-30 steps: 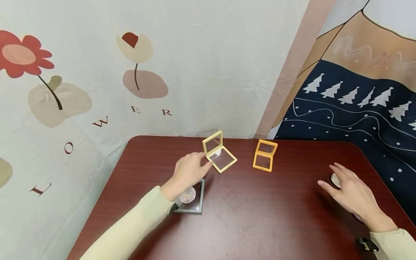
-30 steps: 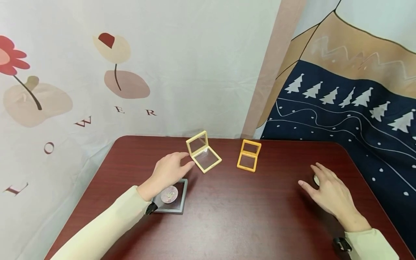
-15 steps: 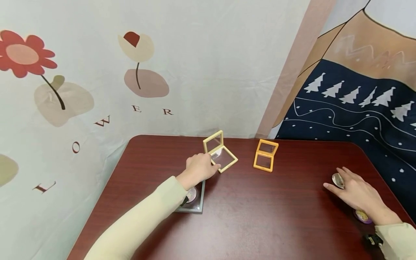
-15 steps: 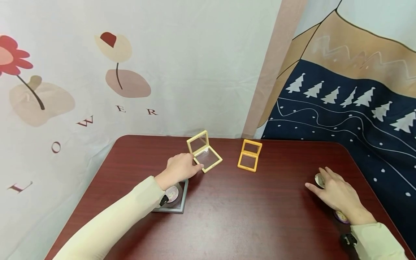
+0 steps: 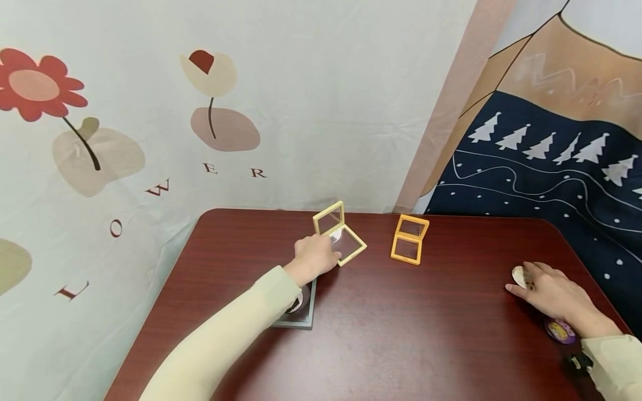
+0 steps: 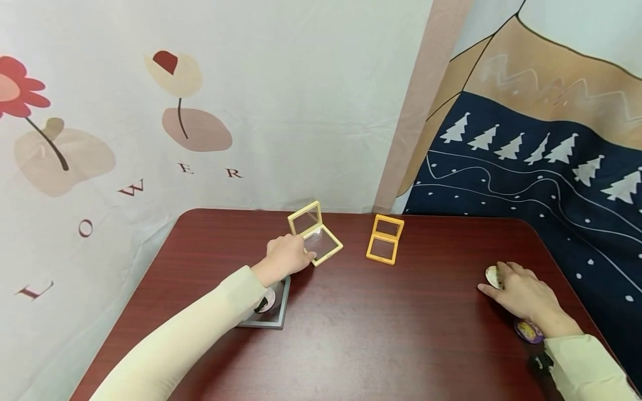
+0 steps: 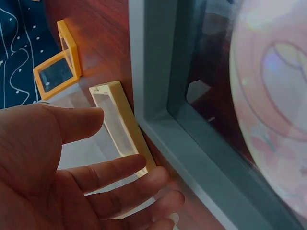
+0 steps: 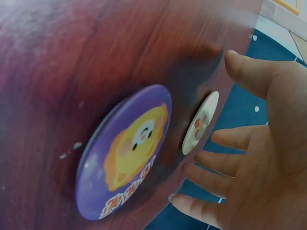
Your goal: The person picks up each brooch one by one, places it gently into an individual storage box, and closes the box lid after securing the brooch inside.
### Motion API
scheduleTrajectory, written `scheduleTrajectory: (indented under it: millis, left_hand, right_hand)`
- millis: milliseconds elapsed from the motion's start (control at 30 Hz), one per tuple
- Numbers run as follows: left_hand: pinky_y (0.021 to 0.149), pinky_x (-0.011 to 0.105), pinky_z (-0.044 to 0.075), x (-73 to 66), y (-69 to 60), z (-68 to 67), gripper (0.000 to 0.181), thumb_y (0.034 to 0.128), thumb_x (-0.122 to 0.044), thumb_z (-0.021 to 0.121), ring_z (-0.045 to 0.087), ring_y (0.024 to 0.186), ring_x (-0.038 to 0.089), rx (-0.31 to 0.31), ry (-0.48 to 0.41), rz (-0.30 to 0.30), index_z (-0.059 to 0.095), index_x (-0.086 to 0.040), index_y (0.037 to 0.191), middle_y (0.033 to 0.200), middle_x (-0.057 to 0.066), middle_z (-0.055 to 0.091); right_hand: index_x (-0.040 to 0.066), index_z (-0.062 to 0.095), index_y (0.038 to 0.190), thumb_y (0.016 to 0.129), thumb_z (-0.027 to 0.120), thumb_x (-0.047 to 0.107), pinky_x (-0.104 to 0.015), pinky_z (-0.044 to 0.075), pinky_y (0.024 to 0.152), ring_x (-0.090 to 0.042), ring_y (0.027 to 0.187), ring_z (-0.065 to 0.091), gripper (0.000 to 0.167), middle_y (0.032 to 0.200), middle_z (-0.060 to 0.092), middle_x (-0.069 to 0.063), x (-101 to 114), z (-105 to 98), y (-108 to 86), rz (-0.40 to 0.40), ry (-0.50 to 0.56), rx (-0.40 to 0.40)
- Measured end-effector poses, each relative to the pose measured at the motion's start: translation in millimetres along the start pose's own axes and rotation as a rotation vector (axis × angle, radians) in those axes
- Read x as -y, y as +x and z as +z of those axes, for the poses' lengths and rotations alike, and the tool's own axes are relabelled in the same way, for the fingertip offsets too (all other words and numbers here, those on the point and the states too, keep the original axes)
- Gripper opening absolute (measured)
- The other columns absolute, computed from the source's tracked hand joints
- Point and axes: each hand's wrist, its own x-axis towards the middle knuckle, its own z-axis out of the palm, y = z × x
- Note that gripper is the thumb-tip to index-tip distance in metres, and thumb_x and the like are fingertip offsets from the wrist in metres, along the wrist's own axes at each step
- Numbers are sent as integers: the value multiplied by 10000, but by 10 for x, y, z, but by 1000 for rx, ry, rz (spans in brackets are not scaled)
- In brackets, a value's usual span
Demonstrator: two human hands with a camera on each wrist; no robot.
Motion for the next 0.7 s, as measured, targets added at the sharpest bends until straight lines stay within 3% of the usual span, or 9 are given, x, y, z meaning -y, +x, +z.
scheduleTrajectory:
  millis: [200, 500, 700]
  left_hand:
    - [732, 460, 510, 2, 74, 37, 339, 986, -435, 696, 675, 830, 293, 0, 34, -14, 649, -174, 775, 786, 42, 665]
    - [740, 468, 525, 7, 104, 34, 289, 975, -404, 709, 663, 826, 280, 21, 15, -31, 666, -168, 813, 861, 55, 689]
    - [769, 479, 533, -5, 106, 62, 255, 985, -366, 708, 676, 871, 298, 22, -14, -25, 707, -136, 877, 933, 79, 717]
  right_hand:
    - [-248, 471, 1330, 987, 669, 507, -773, 429, 862, -642, 1081, 502, 852, 1262, 488, -483, -7, -33, 44, 13, -22, -13]
    - [-263, 445, 1327, 980, 667, 439, -780, 420, 847, -641, 1009, 517, 813, 1196, 469, -508, -58, -90, 133, 80, 28, 94]
    - [-286, 450, 1286, 990, 672, 359, -738, 445, 827, -551, 908, 553, 743, 1104, 490, -478, -80, -83, 160, 69, 67, 95]
